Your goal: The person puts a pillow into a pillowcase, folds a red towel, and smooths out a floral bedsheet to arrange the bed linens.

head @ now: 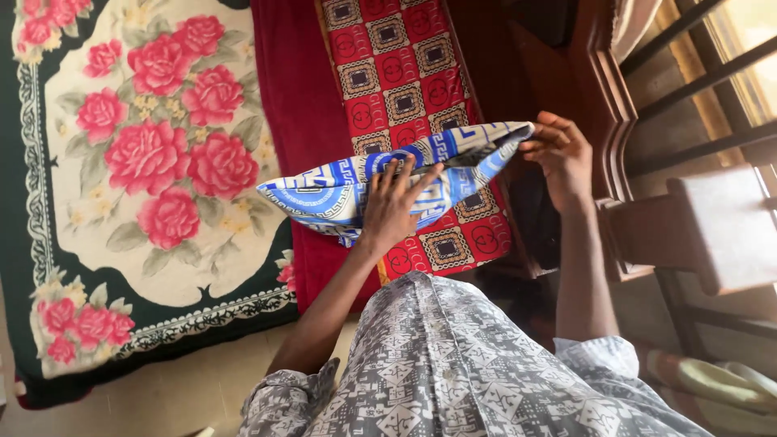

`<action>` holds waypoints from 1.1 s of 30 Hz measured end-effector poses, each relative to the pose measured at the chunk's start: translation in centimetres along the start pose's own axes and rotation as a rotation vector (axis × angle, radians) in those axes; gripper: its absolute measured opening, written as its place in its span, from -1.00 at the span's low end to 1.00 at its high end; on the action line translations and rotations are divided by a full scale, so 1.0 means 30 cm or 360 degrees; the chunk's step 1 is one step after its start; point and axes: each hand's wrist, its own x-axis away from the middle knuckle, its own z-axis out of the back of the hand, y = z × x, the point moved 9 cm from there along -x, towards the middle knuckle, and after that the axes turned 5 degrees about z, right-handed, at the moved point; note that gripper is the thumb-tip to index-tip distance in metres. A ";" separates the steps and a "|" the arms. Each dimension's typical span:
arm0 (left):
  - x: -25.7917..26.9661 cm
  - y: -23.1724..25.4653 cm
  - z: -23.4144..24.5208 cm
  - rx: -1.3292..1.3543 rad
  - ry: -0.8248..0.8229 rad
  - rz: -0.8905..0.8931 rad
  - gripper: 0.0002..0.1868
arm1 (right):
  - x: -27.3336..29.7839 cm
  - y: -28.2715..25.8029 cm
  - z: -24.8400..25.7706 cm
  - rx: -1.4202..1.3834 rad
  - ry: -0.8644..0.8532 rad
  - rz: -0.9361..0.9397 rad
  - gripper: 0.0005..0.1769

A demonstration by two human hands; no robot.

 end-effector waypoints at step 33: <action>-0.377 0.354 0.219 0.0504 0.0299 -0.0618 -0.67 | 0.123 0.177 -0.342 0.0763 -0.0283 0.0093 -0.54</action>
